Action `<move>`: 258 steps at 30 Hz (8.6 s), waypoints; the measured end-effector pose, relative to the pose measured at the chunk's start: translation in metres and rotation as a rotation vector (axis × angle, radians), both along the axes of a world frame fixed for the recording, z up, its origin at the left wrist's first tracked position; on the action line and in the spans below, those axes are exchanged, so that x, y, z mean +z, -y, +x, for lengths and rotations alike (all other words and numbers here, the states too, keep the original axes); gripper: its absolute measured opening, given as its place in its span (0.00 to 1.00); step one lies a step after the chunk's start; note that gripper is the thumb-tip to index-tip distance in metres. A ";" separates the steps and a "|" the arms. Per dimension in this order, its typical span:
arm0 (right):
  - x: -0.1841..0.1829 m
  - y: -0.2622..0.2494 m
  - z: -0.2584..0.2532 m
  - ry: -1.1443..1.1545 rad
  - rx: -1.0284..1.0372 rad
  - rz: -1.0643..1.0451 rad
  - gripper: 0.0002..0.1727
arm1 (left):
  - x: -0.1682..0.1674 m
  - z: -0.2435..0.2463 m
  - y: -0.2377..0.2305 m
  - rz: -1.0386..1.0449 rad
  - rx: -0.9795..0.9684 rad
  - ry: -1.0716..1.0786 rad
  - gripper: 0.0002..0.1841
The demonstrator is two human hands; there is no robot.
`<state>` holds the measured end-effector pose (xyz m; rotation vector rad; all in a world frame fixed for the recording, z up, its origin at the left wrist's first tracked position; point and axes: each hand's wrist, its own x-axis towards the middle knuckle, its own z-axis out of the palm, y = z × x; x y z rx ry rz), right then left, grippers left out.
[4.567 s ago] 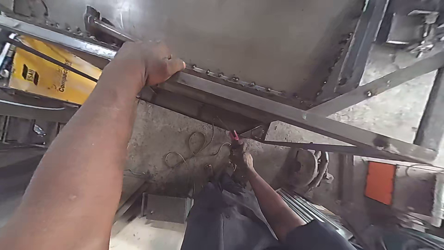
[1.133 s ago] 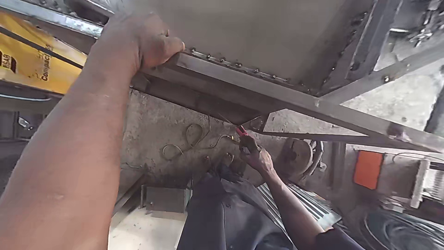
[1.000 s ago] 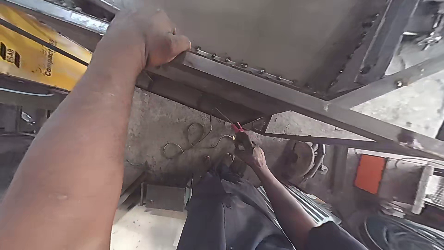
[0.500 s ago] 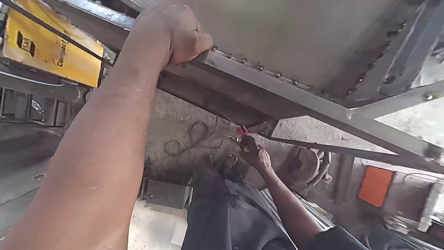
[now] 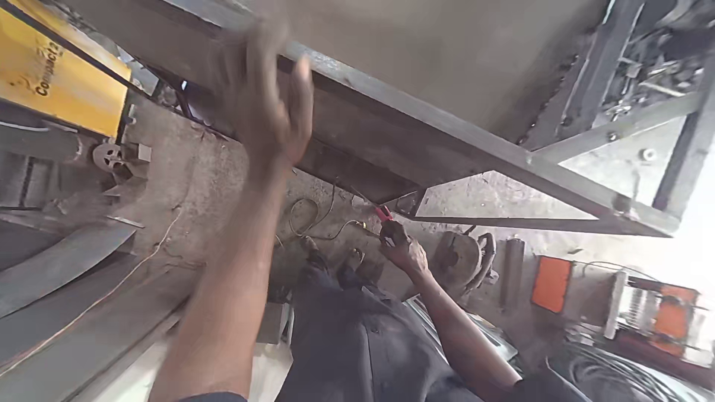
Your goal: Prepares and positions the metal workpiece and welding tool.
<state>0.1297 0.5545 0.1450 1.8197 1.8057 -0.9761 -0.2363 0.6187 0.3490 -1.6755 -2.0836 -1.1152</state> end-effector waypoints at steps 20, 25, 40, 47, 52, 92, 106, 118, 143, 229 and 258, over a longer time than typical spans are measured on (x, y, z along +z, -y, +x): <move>0.021 -0.034 0.005 0.043 0.159 0.101 0.43 | -0.249 0.110 0.367 -1.611 -0.037 0.863 0.49; 0.003 -0.052 0.006 0.027 0.285 0.015 0.36 | -0.249 0.112 0.371 -1.583 -0.018 0.854 0.47; 0.021 -0.073 0.012 0.169 0.332 -0.012 0.31 | -0.248 0.114 0.368 -1.562 -0.014 0.892 0.47; 0.025 -0.012 0.034 -0.251 -0.012 -0.052 0.38 | -0.242 0.116 0.391 -1.457 0.061 0.998 0.47; 0.023 0.013 0.034 -0.028 0.231 -0.127 0.47 | -0.264 0.121 0.422 -1.176 0.267 1.234 0.41; -0.019 0.106 -0.259 -0.116 1.431 -0.387 0.60 | -0.253 0.416 0.469 -0.689 1.125 2.107 0.22; -0.147 0.261 -0.299 0.186 1.574 -0.315 0.47 | -0.270 0.427 0.533 -0.576 1.258 2.256 0.19; -0.155 0.310 -0.332 0.287 1.567 -0.281 0.45 | -0.285 0.404 0.565 -0.343 1.373 2.353 0.20; -0.172 0.353 -0.405 0.093 1.468 -0.170 0.47 | -0.288 0.380 0.586 -0.269 1.428 2.392 0.20; -0.166 0.315 -0.359 0.167 1.313 -0.359 0.43 | -0.293 0.366 0.582 -0.366 1.345 2.304 0.21; -0.169 0.298 -0.335 0.183 1.313 -0.417 0.40 | -0.293 0.349 0.585 -0.355 1.312 2.290 0.21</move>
